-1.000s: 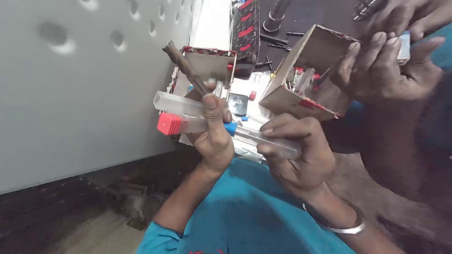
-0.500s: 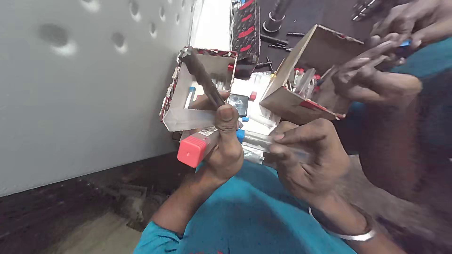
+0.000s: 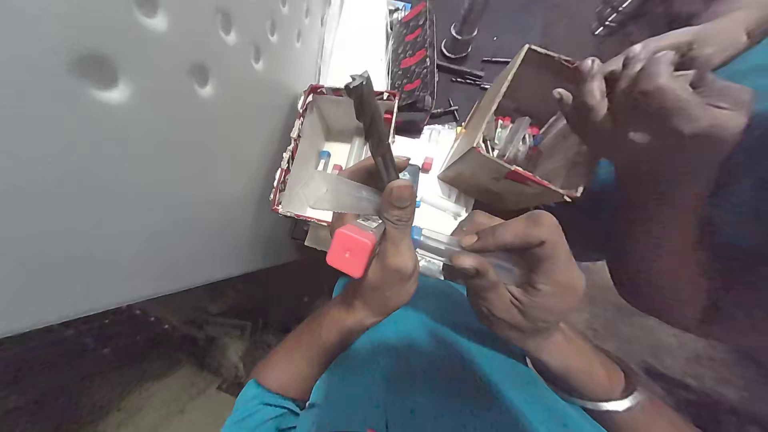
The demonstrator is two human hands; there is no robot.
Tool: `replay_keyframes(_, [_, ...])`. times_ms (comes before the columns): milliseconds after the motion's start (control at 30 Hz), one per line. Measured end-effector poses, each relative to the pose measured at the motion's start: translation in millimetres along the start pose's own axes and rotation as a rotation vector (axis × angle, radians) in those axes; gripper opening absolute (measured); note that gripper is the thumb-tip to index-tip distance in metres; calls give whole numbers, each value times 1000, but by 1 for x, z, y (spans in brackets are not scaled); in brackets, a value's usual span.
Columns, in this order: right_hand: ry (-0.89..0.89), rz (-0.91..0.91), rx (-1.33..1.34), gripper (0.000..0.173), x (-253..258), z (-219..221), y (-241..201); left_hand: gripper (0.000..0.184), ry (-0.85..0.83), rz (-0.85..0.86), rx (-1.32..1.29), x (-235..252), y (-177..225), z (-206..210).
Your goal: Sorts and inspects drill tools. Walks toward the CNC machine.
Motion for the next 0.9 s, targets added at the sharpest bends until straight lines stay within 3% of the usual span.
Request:
replay_keyframes(133, [-30, 46, 54, 25, 3, -4, 8, 24, -39, -7, -115, 7, -3, 2])
replay_keyframes(367, [-23, 161, 277, 21, 5, -9, 19, 24, -329, -169, -370, 23, -5, 7])
replay_keyframes(633, [-119, 170, 300, 22, 3, -6, 17, 26, -303, -179, -340, 21, -4, 16])
replay_keyframes(900, [-56, 145, 393, 18, -2, -3, 12, 27, -278, -147, -355, 16, -3, 22])
Point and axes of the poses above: each hand's wrist, its own x-axis towards the middle knuckle, its own z-axis out of the palm, y = z × x, the point moved 8 cm from there along x, towards the middle knuckle, and after that the axes turned 15 degrees about -y, right-handed, at the moved point
